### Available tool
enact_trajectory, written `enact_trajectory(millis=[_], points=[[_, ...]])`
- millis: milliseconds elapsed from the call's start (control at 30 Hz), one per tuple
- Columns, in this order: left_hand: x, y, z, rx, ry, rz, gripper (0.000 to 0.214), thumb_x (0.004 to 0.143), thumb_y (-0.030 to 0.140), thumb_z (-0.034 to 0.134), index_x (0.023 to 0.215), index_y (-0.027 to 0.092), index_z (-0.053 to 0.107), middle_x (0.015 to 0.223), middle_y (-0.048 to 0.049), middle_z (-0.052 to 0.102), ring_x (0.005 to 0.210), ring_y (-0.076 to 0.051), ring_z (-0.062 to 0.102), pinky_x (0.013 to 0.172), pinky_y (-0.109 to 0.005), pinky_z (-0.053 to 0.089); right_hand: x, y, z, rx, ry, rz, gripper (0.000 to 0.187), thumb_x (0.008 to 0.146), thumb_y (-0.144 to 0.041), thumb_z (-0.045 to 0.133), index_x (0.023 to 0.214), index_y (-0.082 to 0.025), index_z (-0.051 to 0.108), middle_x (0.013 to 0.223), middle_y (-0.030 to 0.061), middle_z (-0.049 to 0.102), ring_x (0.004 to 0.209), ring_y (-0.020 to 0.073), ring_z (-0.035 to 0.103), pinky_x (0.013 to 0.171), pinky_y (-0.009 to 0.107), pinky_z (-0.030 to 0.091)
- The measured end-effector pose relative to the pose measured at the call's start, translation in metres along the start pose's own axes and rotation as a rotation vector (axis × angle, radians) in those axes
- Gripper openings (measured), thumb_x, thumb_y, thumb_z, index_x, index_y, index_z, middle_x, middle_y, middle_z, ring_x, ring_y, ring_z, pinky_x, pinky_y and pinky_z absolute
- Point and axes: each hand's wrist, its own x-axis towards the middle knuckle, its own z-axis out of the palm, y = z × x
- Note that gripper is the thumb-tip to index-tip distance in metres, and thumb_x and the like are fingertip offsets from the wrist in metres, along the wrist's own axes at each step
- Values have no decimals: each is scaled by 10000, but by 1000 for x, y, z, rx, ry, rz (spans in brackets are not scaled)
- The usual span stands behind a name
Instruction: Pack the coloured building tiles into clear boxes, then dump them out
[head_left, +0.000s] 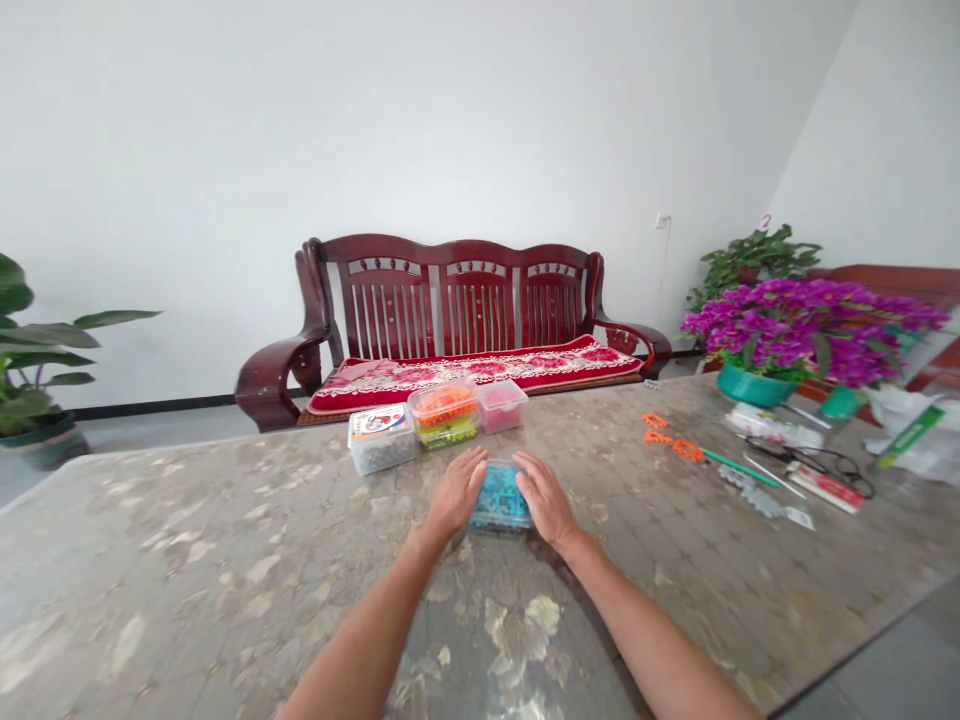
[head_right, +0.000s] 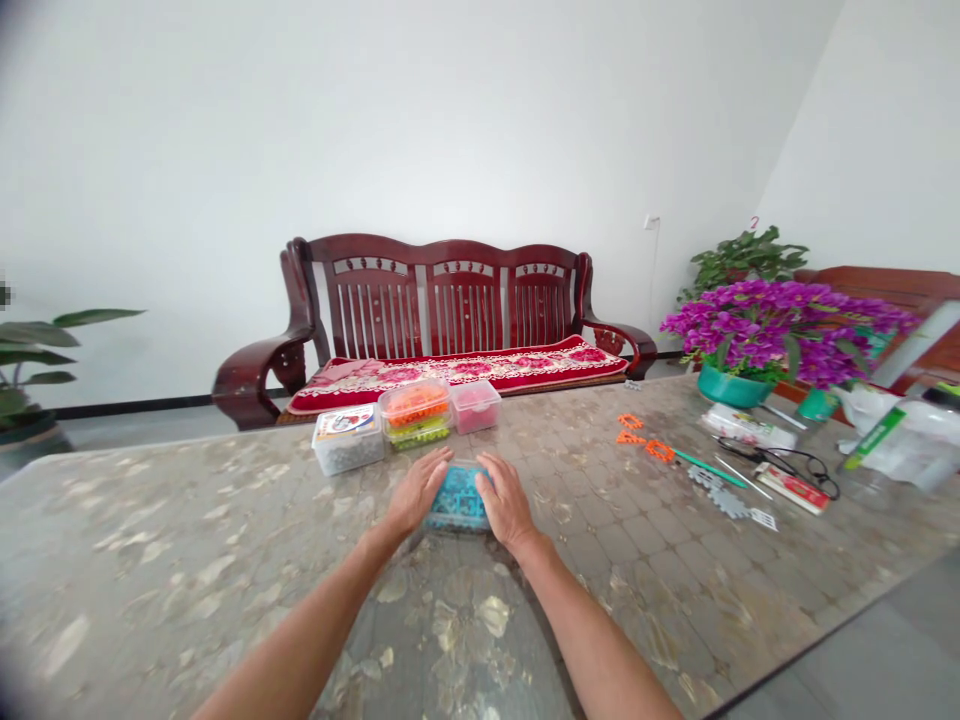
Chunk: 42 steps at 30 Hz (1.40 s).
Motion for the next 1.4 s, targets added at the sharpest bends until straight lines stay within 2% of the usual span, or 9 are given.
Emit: enact_trajectory(millis=[233, 333, 467, 700, 867, 1000, 1133, 1300, 1400], points=[[-2, 0, -1, -39, 35, -57, 444, 992, 351, 308, 1259, 156, 606, 1334, -105, 616, 1276, -200, 541, 1124, -377, 384, 8, 1, -3, 3, -87, 12, 419, 959, -430, 410, 1233, -208, 636, 1299, 95, 613, 1247, 212, 511, 1121, 424, 356], [-1, 0, -5, -70, 20, -63, 435, 995, 333, 292, 1233, 162, 613, 1315, -97, 629, 1259, -186, 557, 1113, -355, 395, 10, 7, -8, 130, -144, 87, 547, 974, -540, 313, 1276, -195, 611, 1354, 109, 589, 1292, 208, 494, 1127, 427, 351], [0, -2, -11, -103, 7, -75, 454, 1004, 313, 240, 1219, 169, 613, 1309, -90, 637, 1257, -164, 560, 1095, -312, 408, 5, 16, -16, 296, -87, 195, 693, 956, -646, 212, 1313, -183, 584, 1376, 117, 579, 1295, 205, 506, 1106, 416, 378], [-2, 3, -10, -97, -2, -83, 388, 977, 342, 335, 1210, 188, 604, 1277, -91, 638, 1222, -194, 578, 1088, -355, 407, 7, 2, -22, -28, -155, 114, 464, 981, -395, 307, 1226, -210, 654, 1272, 75, 658, 1195, 194, 586, 1046, 362, 426], [-3, 3, -6, -114, 34, -122, 370, 973, 358, 344, 1183, 229, 621, 1295, -59, 635, 1246, -193, 564, 1096, -372, 401, 4, -6, -17, -133, -79, 164, 428, 979, -302, 298, 1221, -259, 649, 1253, 33, 669, 1145, 172, 613, 977, 316, 461], [-6, -1, -1, -141, 172, -216, 423, 977, 359, 306, 1260, 182, 567, 1334, -113, 602, 1311, -221, 502, 1130, -424, 362, -1, -4, -15, -102, -28, 189, 438, 978, -326, 288, 1194, -252, 663, 1216, 42, 681, 1120, 175, 622, 969, 315, 463], [-21, -1, 5, -154, 346, -384, 495, 987, 353, 212, 1348, 115, 451, 1361, -212, 536, 1342, -284, 457, 1114, -514, 357, -9, 2, -15, 45, 49, 215, 492, 971, -415, 277, 1159, -206, 681, 1192, 80, 692, 1139, 195, 612, 1018, 352, 440], [-45, 8, 12, -167, 430, -462, 441, 956, 361, 338, 1341, 172, 440, 1288, -175, 552, 1287, -293, 501, 1080, -504, 397, -18, 9, -17, 282, 170, 278, 549, 919, -554, 318, 1021, -203, 727, 1085, 92, 735, 1050, 233, 649, 970, 388, 480], [-54, 19, 23, -176, 412, -470, 424, 918, 318, 421, 1311, 166, 475, 1195, -147, 582, 1125, -270, 610, 996, -466, 480, -22, 7, -19, 354, 170, 340, 560, 870, -628, 387, 879, -196, 742, 904, 94, 754, 866, 244, 678, 818, 365, 536]])
